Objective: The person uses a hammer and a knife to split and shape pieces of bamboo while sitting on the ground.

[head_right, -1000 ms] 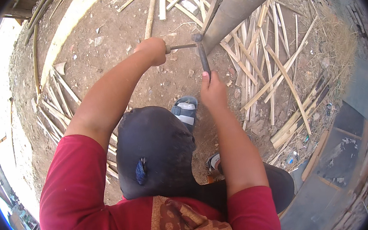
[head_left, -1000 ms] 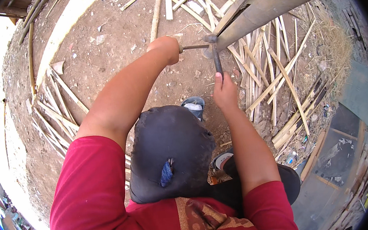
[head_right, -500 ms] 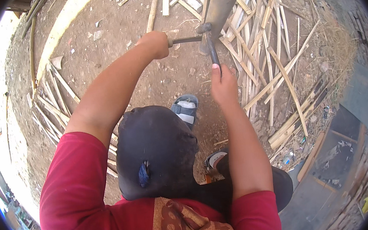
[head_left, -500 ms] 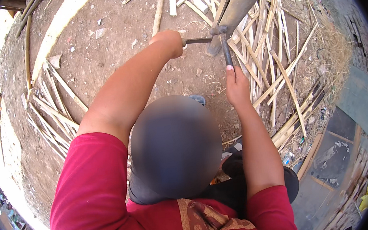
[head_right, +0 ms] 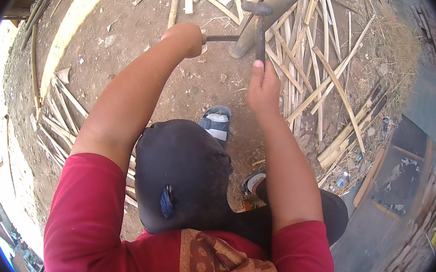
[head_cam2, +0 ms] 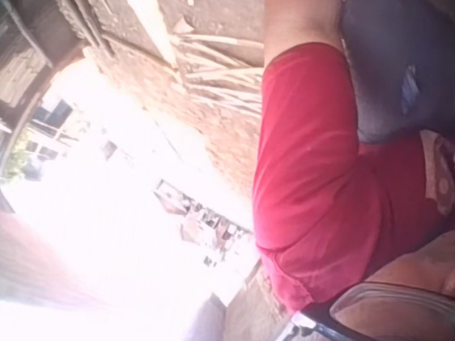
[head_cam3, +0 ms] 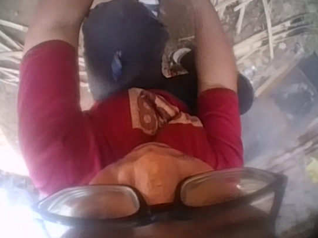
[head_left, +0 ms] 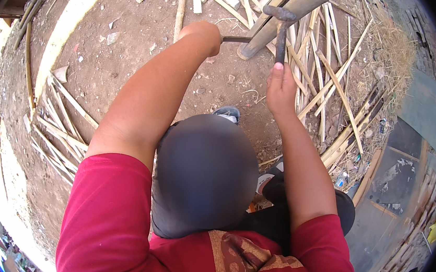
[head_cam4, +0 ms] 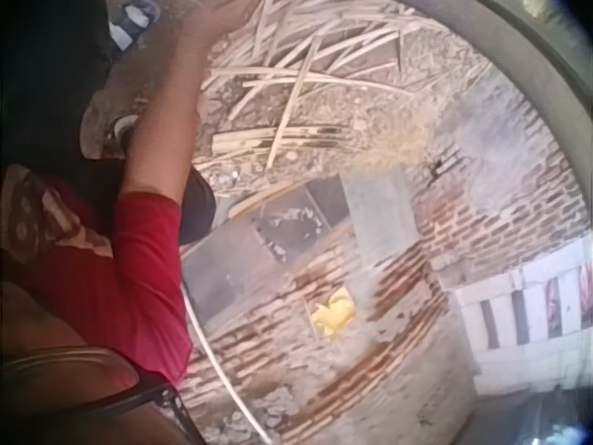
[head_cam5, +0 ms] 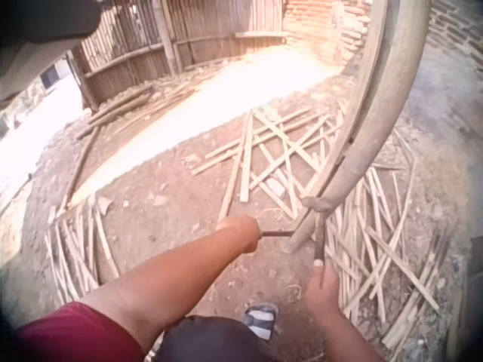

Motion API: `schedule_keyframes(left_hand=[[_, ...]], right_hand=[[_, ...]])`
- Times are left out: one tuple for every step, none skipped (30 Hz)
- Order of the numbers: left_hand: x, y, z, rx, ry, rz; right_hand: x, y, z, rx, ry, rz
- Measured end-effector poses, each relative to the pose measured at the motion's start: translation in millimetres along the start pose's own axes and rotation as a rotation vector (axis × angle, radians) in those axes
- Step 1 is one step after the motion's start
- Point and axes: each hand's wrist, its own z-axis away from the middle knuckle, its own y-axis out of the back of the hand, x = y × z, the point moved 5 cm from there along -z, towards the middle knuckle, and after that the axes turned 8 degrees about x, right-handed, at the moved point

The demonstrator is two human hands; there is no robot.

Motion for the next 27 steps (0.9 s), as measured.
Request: schedule_keyframes(left_hand=[[6.2,6.2,-2.9,0.01,-0.012,-0.004],[7.4,7.0,-4.7,0.017,-0.014,-0.005],[9.3,6.5,-5.7,0.023,-0.016,-0.007],[7.3,0.9,-2.5,0.013,-0.01,-0.011],[5.3,0.4,-3.9,0.007,0.003,-0.004],[3.9,2.4,-7.7,0.002,0.015,0.003],[4.3,1.2,-8.2,-0.008,0.025,0.015],[3.9,-2.5,-6.1,-0.017,0.025,0.007],[2.8,-6.3,-3.6,-0.025,0.026,-0.001],[5.5,-0.3,-4.2,-0.016,0.017,-0.007],[8.4,4.4,-3.9,0.002,0.02,-0.005],[12.1,6.4,-1.4,0.02,0.023,-0.003],[11.3,3.6,1.0,0.025,0.032,-0.004],[10.9,4.3,0.0,0.026,0.029,0.003],[10.7,5.6,-2.0,0.027,0.025,0.011],[6.8,-2.9,0.4,0.012,0.036,0.023],[5.3,-4.1,2.5,-0.003,0.049,0.027],[3.4,-4.4,4.0,-0.018,0.062,0.032],[4.6,0.7,4.2,-0.021,0.064,0.035],[9.9,4.5,2.9,-0.007,0.052,0.025],[15.6,6.2,3.3,0.008,0.041,0.015],[14.9,4.4,3.7,0.018,0.043,0.004],[13.1,3.6,3.5,0.03,0.036,0.009],[10.4,2.9,3.3,0.041,0.029,0.013],[8.3,-3.0,6.0,0.041,0.027,0.023],[6.4,-6.4,5.3,0.021,0.041,0.03],[4.2,-7.4,2.6,0.002,0.054,0.036]], right_hand=[[24.8,-9.1,8.7,-0.012,0.07,0.175],[22.7,-15.5,11.8,-0.036,0.138,0.341],[29.4,-9.0,6.5,-0.081,0.021,0.258],[30.8,-7.2,4.8,-0.078,-0.017,0.155],[34.3,-3.3,0.4,-0.075,-0.056,0.053],[37.0,-2.5,-3.0,-0.072,-0.096,-0.049],[11.8,2.6,-7.0,-0.04,-0.122,-0.18],[13.6,-2.2,-2.1,-0.035,-0.074,-0.163],[19.4,-7.9,4.3,-0.029,-0.026,-0.146],[15.8,-10.0,8.9,-0.004,0.053,-0.047],[13.5,-12.4,13.2,0.029,0.127,0.052],[16.5,-8.8,8.8,0.023,0.114,0.105],[20.8,-9.1,9.2,0.008,0.09,0.153],[25.6,-7.8,8.0,-0.007,0.066,0.201],[32.5,-2.1,0.7,-0.059,0.001,0.146],[29.0,-3.1,1.3,-0.074,-0.049,0.057],[19.5,0.4,-2.4,-0.081,-0.095,-0.026],[16.3,0.8,-2.4,-0.089,-0.141,-0.109],[14.7,0.4,1.0,-0.055,-0.095,-0.089],[21.6,-4.2,8.3,-0.064,-0.076,0.036],[32.4,-11.3,17.8,-0.073,-0.058,0.16],[32.1,-17.8,21.9,-0.093,-0.039,0.277],[29.1,-13.5,13.9,-0.096,0.047,0.214],[31.5,-8.0,5.7,-0.101,0.027,0.177],[27.7,-2.6,2.4,-0.119,0.001,0.144],[28.5,-2.2,0.5,-0.1,-0.002,0.096],[29.7,-1.3,-0.8,-0.079,-0.009,0.047]])
